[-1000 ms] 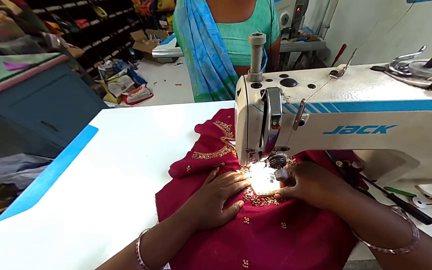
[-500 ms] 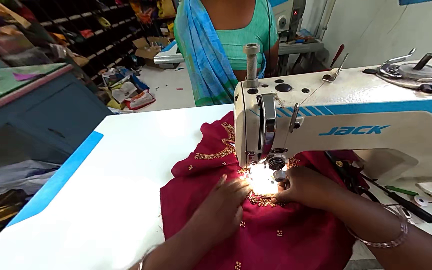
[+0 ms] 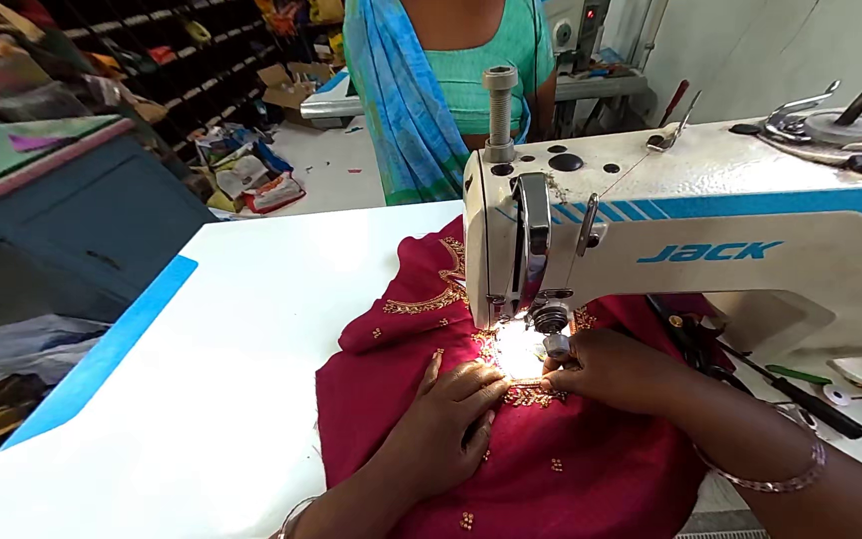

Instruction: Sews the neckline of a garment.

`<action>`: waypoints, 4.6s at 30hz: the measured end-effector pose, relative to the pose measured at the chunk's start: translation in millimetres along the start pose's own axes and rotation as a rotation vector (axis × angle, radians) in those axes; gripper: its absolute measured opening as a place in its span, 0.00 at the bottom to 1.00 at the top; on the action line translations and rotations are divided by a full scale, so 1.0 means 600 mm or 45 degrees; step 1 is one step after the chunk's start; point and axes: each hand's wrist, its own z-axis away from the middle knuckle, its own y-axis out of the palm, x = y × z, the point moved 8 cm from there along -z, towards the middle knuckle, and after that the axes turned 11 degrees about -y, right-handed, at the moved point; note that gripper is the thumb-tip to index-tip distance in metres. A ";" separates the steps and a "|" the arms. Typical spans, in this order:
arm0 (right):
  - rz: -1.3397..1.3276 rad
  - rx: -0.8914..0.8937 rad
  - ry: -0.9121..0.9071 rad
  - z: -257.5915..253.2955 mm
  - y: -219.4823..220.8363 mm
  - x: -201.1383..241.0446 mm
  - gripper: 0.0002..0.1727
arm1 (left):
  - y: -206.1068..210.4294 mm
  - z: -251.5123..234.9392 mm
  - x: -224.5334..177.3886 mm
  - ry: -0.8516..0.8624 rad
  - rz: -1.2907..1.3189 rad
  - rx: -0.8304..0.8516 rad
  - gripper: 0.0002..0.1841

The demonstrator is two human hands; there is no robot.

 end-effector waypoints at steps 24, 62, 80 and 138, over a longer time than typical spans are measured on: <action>-0.378 -0.010 0.072 -0.026 0.041 0.005 0.12 | -0.005 0.008 -0.009 0.083 -0.030 -0.090 0.21; 0.185 0.073 0.183 0.005 -0.004 -0.007 0.21 | 0.009 0.006 0.000 0.046 -0.081 0.185 0.28; 0.172 0.093 0.263 0.006 -0.005 -0.019 0.22 | 0.010 -0.002 0.010 -0.069 -0.054 0.383 0.32; 0.201 0.032 0.178 0.001 -0.004 -0.017 0.21 | 0.014 0.008 -0.004 -0.136 -0.121 0.215 0.30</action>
